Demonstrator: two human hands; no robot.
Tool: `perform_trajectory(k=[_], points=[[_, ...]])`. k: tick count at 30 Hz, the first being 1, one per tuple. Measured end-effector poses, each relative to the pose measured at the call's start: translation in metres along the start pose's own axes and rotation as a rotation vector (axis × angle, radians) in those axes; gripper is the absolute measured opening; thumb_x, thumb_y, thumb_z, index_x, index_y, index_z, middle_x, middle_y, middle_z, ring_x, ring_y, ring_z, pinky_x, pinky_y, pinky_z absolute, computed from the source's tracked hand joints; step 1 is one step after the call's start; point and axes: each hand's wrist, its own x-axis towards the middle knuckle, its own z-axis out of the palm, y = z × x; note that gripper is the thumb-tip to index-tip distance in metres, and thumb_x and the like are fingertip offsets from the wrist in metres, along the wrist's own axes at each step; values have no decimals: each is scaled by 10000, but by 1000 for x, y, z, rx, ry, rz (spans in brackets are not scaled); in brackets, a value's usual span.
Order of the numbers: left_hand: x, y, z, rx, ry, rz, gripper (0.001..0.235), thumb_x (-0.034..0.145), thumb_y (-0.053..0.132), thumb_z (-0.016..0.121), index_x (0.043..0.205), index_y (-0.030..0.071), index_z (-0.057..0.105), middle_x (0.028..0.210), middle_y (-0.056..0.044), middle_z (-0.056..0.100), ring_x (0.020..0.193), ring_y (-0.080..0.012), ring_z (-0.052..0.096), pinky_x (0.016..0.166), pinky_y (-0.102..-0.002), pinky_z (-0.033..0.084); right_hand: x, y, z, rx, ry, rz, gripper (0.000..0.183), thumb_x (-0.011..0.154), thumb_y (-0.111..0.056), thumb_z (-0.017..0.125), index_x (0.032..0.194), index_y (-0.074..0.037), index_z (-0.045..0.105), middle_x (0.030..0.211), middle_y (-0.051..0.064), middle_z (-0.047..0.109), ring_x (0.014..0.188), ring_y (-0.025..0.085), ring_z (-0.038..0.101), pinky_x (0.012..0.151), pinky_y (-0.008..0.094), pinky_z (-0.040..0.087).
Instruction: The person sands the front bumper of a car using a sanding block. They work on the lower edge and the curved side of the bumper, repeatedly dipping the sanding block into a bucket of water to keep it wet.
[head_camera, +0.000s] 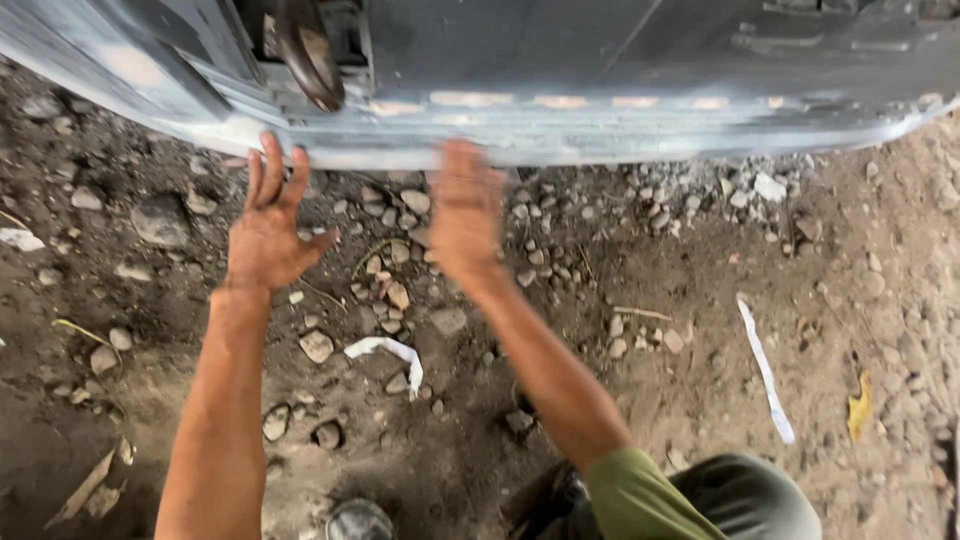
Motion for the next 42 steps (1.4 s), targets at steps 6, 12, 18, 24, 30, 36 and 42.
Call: perform_trajectory(k=[6, 12, 18, 24, 30, 36, 42], points=[[-4, -7, 23, -101, 225, 70, 1180, 810, 397, 832, 1687, 277, 50, 1736, -100, -67, 1611, -363, 83, 1225, -424, 408, 12, 24, -67, -1212, -15, -474, 938, 743, 129, 234, 1637, -149, 295, 1717, 42, 174, 1577, 199, 181, 1272, 505, 150], [2, -13, 19, -42, 50, 17, 1138, 866, 464, 767, 1714, 317, 22, 1759, -115, -93, 1623, -360, 68, 1128, -473, 476, 35, 100, -190, -922, -109, 138, 697, 940, -26, 261, 1634, -45, 325, 1688, 141, 317, 1508, 263, 364, 1218, 438, 379], [1, -4, 19, 14, 7, 7, 1157, 849, 557, 754, 1705, 285, 25, 1750, -100, -127, 1632, -347, 43, 1156, -462, 427, 0, -6, -7, -621, -13, -299, 797, 888, 127, 308, 1635, -64, 108, 1715, 145, 61, 1610, 327, 19, 1322, 553, 67], [-2, 6, 18, -36, 68, -98, 1193, 815, 537, 774, 1716, 282, 36, 1766, -112, -93, 1636, -352, 27, 1196, -443, 380, 26, 76, -145, -892, -316, -109, 894, 802, 164, 284, 1659, -80, 207, 1727, 135, 157, 1599, 289, 117, 1277, 589, 71], [2, -1, 28, -37, 89, -63, 1208, 812, 549, 775, 1722, 279, 28, 1764, -125, -109, 1629, -366, 1, 1257, -440, 358, 50, 121, -213, -1241, -372, 245, 792, 863, -51, 352, 1611, 9, 99, 1680, 189, 50, 1545, 322, 79, 1198, 546, 52], [3, -3, 34, 65, 161, 26, 1284, 795, 594, 774, 1680, 246, -89, 1708, -175, -137, 1580, -380, -17, 1272, -460, 307, -2, -8, -54, -804, 55, -335, 642, 974, 37, 343, 1598, -76, 247, 1695, 68, 156, 1584, 224, 67, 1281, 476, 102], [1, 2, 25, -12, 78, -70, 1298, 764, 567, 799, 1697, 284, -58, 1739, -123, -132, 1612, -341, -22, 1255, -418, 334, 37, 79, -153, -3160, 1024, -291, 526, 1048, -303, 584, 1486, -23, 502, 1371, 153, 625, 1129, 236, 617, 853, 267, 558]])
